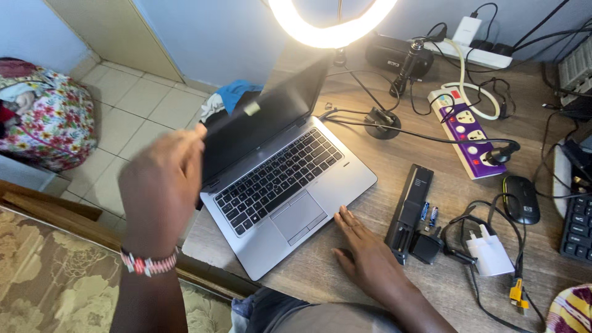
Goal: The person wipes a computer mouse with a cloth, opens its battery cover and inserts a battery, then closes the laptop lid. They then unplug cables from the power strip, pick up a laptop charger brick and cable, and connect the cable to the charger.
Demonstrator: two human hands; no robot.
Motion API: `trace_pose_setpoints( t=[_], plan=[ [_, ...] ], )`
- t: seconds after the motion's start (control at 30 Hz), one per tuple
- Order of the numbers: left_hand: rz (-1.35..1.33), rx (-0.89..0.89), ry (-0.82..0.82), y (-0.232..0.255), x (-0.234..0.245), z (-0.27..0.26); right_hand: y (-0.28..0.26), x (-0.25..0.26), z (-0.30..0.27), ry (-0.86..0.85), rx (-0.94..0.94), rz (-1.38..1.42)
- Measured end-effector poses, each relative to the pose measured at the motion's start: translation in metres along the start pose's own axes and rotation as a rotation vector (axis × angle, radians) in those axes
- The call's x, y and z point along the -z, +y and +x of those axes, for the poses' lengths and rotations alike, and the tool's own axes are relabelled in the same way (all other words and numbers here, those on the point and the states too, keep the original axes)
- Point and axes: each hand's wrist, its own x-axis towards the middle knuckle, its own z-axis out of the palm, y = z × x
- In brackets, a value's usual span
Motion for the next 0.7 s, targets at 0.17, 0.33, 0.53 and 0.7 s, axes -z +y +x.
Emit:
trace_pose_setpoints(
  t=[0.17,0.33,0.53,0.7],
  plan=[
    [-0.211,0.111,-0.299,0.046,0.007,-0.037,-0.001,0.0,0.001,-0.059,-0.075,-0.01],
    [-0.43,-0.173,-0.329,0.066,-0.01,-0.068,0.002,0.003,0.001,0.07,0.03,0.04],
    [-0.379,-0.291,-0.525,0.077,-0.045,-0.098,0.006,0.002,0.002,0.119,-0.243,0.206],
    [-0.409,-0.323,-0.564,0.074,-0.061,-0.106,0.008,0.026,0.004,0.384,-0.059,0.183]
  ],
)
